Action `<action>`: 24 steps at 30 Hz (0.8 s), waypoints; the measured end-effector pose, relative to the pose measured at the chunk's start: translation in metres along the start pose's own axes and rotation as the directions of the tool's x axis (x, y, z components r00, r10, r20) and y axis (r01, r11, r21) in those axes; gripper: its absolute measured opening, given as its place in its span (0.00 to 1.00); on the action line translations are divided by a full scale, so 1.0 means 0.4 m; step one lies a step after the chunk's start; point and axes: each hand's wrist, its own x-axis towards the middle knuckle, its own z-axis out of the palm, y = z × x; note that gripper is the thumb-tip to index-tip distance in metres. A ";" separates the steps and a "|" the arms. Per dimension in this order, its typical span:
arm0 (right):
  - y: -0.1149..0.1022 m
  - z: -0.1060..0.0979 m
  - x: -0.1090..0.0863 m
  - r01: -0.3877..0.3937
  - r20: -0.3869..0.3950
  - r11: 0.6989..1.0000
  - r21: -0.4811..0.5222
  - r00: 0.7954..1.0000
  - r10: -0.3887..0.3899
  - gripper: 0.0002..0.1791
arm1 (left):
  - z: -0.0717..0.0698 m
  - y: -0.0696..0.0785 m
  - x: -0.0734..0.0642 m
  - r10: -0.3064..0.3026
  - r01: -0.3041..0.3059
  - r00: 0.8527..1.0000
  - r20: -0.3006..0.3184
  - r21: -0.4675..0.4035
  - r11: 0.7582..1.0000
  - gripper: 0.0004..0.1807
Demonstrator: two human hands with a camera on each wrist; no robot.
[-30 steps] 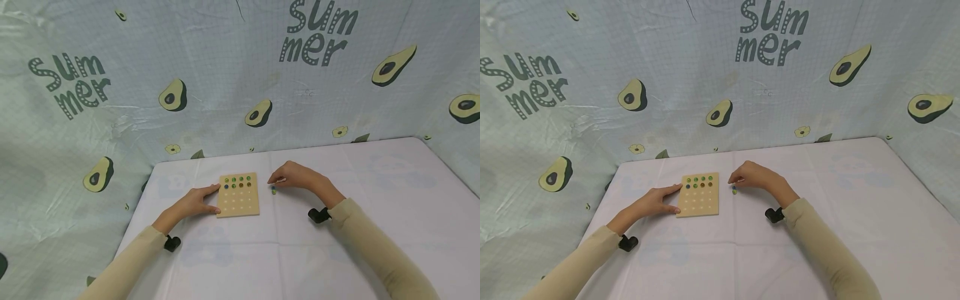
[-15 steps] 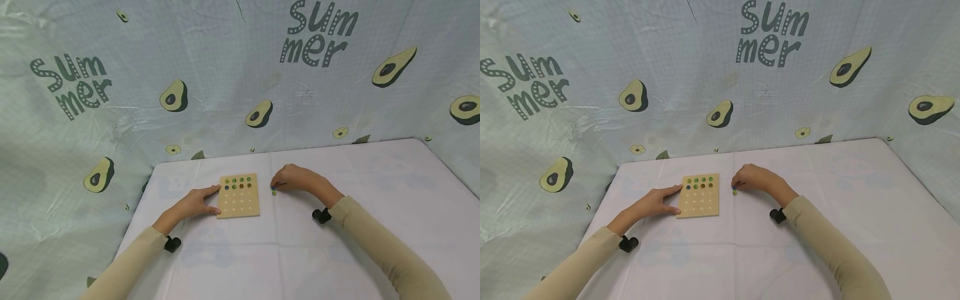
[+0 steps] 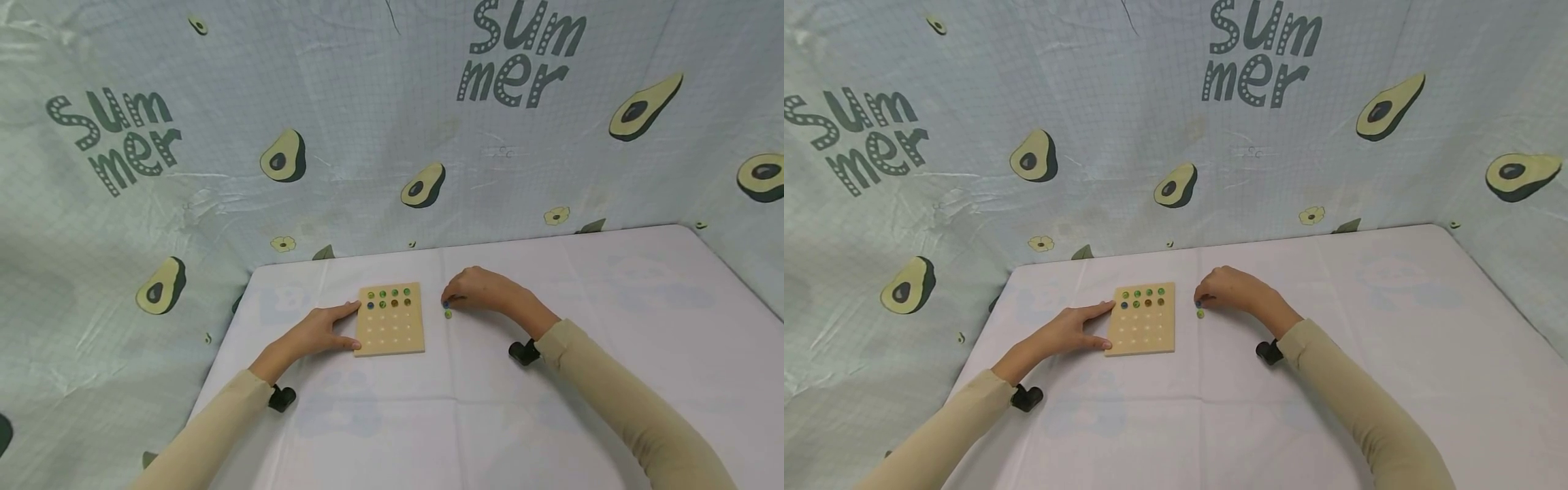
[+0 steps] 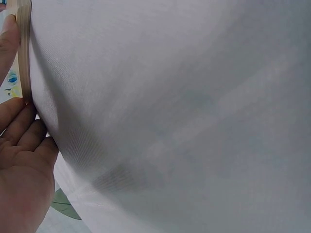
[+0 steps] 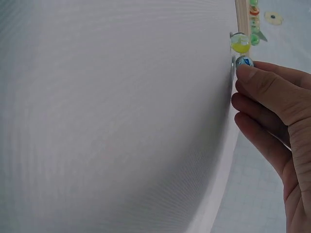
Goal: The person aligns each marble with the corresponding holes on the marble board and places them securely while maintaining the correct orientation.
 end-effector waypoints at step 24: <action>-0.025 -0.017 0.013 -0.019 -0.030 0.998 0.051 0.999 0.021 0.10 | 0.002 0.002 -0.003 0.005 -0.005 1.000 -0.007 0.007 1.000 0.54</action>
